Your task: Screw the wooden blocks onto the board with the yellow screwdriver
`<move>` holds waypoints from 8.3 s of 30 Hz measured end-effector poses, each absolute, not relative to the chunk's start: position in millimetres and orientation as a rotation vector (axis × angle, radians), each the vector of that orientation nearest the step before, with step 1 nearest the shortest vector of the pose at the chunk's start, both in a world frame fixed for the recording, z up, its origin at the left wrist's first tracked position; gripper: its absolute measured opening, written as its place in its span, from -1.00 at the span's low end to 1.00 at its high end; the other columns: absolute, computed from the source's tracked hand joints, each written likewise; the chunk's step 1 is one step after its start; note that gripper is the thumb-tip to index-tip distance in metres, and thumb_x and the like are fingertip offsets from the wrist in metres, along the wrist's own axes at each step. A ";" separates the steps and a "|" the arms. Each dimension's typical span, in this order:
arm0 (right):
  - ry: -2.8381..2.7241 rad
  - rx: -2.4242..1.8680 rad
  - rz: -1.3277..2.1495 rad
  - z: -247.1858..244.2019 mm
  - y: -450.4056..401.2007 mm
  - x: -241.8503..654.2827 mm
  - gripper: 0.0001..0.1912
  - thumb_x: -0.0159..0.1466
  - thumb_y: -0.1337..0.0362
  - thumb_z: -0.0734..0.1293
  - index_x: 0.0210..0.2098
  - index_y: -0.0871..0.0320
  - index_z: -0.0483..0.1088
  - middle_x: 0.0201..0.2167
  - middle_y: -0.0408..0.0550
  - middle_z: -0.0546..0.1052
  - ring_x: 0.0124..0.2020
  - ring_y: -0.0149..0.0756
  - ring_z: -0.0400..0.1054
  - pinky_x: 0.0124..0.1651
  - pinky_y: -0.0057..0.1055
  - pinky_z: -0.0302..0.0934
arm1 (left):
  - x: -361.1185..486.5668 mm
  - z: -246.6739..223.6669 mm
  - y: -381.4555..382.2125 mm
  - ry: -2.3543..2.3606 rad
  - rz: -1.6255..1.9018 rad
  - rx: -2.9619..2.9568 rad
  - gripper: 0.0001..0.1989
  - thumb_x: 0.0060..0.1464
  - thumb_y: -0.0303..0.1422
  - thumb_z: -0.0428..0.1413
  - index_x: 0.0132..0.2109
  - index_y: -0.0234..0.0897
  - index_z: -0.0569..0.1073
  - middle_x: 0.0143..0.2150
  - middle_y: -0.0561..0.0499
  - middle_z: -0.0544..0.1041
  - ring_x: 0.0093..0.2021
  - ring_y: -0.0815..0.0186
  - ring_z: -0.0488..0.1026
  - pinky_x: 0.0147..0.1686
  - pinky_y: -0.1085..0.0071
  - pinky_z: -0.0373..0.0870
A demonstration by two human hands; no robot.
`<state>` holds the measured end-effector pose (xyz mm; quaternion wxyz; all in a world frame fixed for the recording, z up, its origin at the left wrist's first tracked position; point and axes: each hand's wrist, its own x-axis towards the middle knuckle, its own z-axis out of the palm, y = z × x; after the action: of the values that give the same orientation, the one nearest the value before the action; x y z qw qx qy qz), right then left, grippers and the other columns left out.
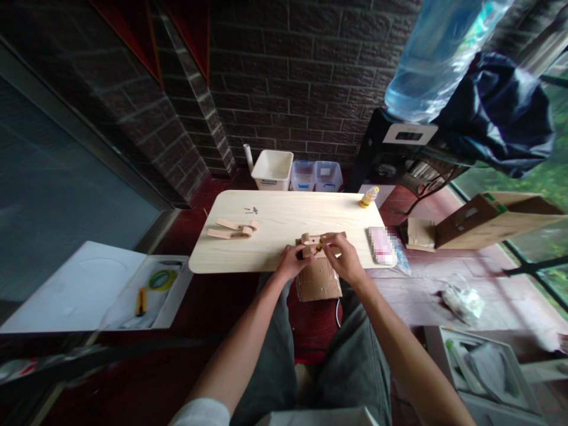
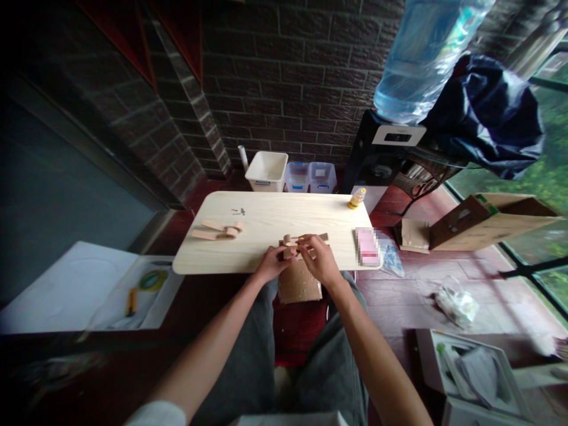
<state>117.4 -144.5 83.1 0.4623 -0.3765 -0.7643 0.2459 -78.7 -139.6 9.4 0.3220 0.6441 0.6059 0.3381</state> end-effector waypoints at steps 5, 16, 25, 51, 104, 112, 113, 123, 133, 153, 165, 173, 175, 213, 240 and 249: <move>-1.883 -0.893 0.661 82.7 -146.9 118.1 -0.87 0.42 0.26 0.28 -0.05 0.06 0.40 0.06 0.07 0.56 0.02 -0.16 0.50 -0.07 -0.22 0.48 | -78.9 8.4 -139.2 1.561 0.896 1.706 -0.68 0.00 -0.21 0.32 -0.08 -0.17 0.67 -0.15 -0.04 0.68 -0.09 0.12 0.54 -0.03 0.29 0.45; -1.851 -0.941 0.627 74.6 -141.8 122.1 -0.88 0.41 0.21 0.31 -0.09 0.06 0.45 -0.05 0.05 0.56 -0.08 -0.17 0.51 -0.22 -0.28 0.51 | -82.4 -11.2 -134.3 1.579 0.880 1.764 -0.57 0.01 -0.08 0.31 0.02 -0.08 0.64 -0.16 -0.06 0.65 -0.06 0.11 0.51 -0.04 0.29 0.43; -1.900 -0.893 0.635 78.4 -145.4 118.1 -0.86 0.42 0.24 0.28 -0.04 0.06 0.39 0.08 0.09 0.56 -0.12 -0.20 0.55 -0.13 -0.23 0.50 | -82.1 -2.7 -136.5 1.572 0.871 1.796 -0.65 0.03 -0.13 0.30 -0.03 -0.07 0.66 -0.11 -0.02 0.66 -0.06 0.10 0.50 -0.04 0.29 0.42; -1.818 -0.950 0.574 67.2 -144.5 119.9 -0.84 0.42 0.18 0.29 -0.05 0.05 0.40 -0.06 0.06 0.54 -0.06 -0.15 0.50 -0.23 -0.27 0.51 | -81.5 -10.3 -135.0 1.579 0.905 1.772 -0.59 0.02 -0.06 0.31 -0.01 -0.10 0.65 -0.17 -0.07 0.64 -0.09 0.10 0.51 -0.04 0.25 0.43; -1.809 -0.936 0.536 60.3 -143.4 115.8 -0.80 0.42 0.22 0.27 0.02 0.04 0.38 -0.04 0.10 0.54 -0.02 -0.11 0.49 -0.19 -0.20 0.47 | -82.3 -16.6 -134.1 1.574 0.920 1.765 -0.58 0.02 -0.04 0.31 0.00 -0.09 0.65 -0.16 -0.06 0.64 -0.07 0.12 0.51 -0.04 0.27 0.43; -1.755 -0.941 0.566 60.0 -144.7 114.5 -0.79 0.40 0.19 0.30 0.01 0.04 0.40 -0.02 0.09 0.54 0.00 -0.11 0.49 -0.17 -0.20 0.51 | -80.0 -7.6 -136.3 1.595 0.900 1.746 -0.58 0.00 -0.07 0.33 0.00 -0.10 0.65 -0.18 -0.07 0.63 -0.06 0.11 0.52 -0.03 0.27 0.43; -1.756 -0.938 0.568 61.1 -145.1 114.6 -0.79 0.40 0.19 0.30 0.01 0.04 0.41 -0.01 0.09 0.54 0.02 -0.11 0.49 -0.15 -0.19 0.51 | -79.7 -7.3 -136.6 1.601 0.904 1.739 -0.58 0.00 -0.08 0.33 0.00 -0.11 0.65 -0.19 -0.07 0.63 -0.07 0.11 0.52 -0.03 0.28 0.43; -1.798 -0.954 0.669 80.1 -143.5 111.8 -0.94 0.38 0.26 0.30 -0.17 0.08 0.39 0.01 0.08 0.60 -0.01 -0.12 0.55 -0.10 -0.21 0.48 | -81.6 -7.3 -134.7 1.572 0.874 1.806 -0.64 0.04 -0.09 0.29 -0.03 -0.10 0.65 -0.13 -0.01 0.67 -0.06 0.11 0.51 -0.03 0.29 0.41; -1.769 -0.942 0.623 75.9 -142.1 108.2 -0.93 0.39 0.27 0.30 -0.16 0.08 0.42 -0.07 0.07 0.60 -0.04 -0.15 0.53 -0.16 -0.26 0.47 | -81.3 -11.3 -133.5 1.570 0.877 1.794 -0.64 0.04 -0.09 0.30 -0.03 -0.08 0.65 -0.10 0.01 0.67 -0.06 0.12 0.51 0.00 0.27 0.38; -1.781 -0.946 0.629 74.1 -139.8 109.4 -0.87 0.37 0.25 0.32 -0.09 0.06 0.43 -0.06 0.05 0.58 -0.09 -0.17 0.53 -0.15 -0.24 0.50 | -83.1 -13.1 -133.2 1.569 0.880 1.806 -0.60 0.05 -0.07 0.29 0.00 -0.10 0.65 -0.15 -0.05 0.65 -0.07 0.10 0.51 -0.05 0.27 0.40; -1.783 -0.946 0.682 68.8 -140.2 118.7 -0.81 0.39 0.19 0.31 -0.03 0.05 0.43 -0.02 0.08 0.57 0.03 -0.11 0.50 -0.01 -0.15 0.47 | -82.0 -13.1 -134.4 1.557 0.924 1.787 -0.60 0.03 -0.07 0.31 0.00 -0.09 0.65 -0.18 -0.05 0.65 -0.11 0.13 0.51 -0.07 0.29 0.42; -1.753 -0.962 0.663 68.0 -142.4 117.9 -0.82 0.40 0.15 0.32 -0.06 0.05 0.43 -0.06 0.07 0.57 0.00 -0.11 0.50 -0.03 -0.14 0.47 | -81.7 -13.3 -134.6 1.585 0.906 1.748 -0.56 0.01 -0.04 0.32 0.02 -0.09 0.64 -0.20 -0.06 0.61 -0.07 0.10 0.50 -0.03 0.25 0.42; -1.750 -0.962 0.653 67.7 -143.3 117.8 -0.81 0.40 0.15 0.32 -0.04 0.05 0.43 -0.06 0.07 0.57 0.00 -0.11 0.50 -0.05 -0.15 0.47 | -81.7 -12.5 -135.1 1.585 0.902 1.744 -0.56 0.02 -0.04 0.31 0.02 -0.10 0.64 -0.20 -0.07 0.62 -0.05 0.09 0.50 -0.01 0.24 0.42; -1.782 -0.945 0.655 73.0 -141.3 117.0 -0.83 0.41 0.14 0.31 -0.07 0.05 0.43 -0.06 0.07 0.57 -0.04 -0.14 0.52 -0.14 -0.20 0.52 | -81.9 -12.4 -135.1 1.580 0.923 1.760 -0.57 0.01 -0.07 0.32 0.01 -0.11 0.64 -0.22 -0.06 0.63 -0.11 0.12 0.52 -0.07 0.27 0.43; -1.788 -0.957 0.661 76.6 -146.7 121.5 -0.85 0.40 0.19 0.32 -0.08 0.07 0.42 -0.03 0.08 0.56 0.01 -0.12 0.51 -0.05 -0.18 0.48 | -80.9 -12.1 -135.5 1.580 0.927 1.726 -0.56 0.00 -0.10 0.33 0.02 -0.13 0.64 -0.21 -0.06 0.63 -0.13 0.16 0.52 -0.05 0.28 0.44; -1.845 -0.910 0.662 82.3 -146.8 119.7 -0.88 0.38 0.29 0.31 -0.09 0.06 0.42 -0.02 0.07 0.59 0.02 -0.15 0.51 -0.05 -0.22 0.47 | -81.8 -8.3 -136.2 1.548 0.906 1.751 -0.62 0.04 -0.13 0.31 0.00 -0.13 0.65 -0.12 -0.06 0.65 -0.05 0.12 0.50 -0.01 0.28 0.41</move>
<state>119.7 -146.8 82.3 0.4710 -0.3713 -0.7531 0.2704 -81.8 -136.2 -8.3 0.3121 0.6636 0.5867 0.3434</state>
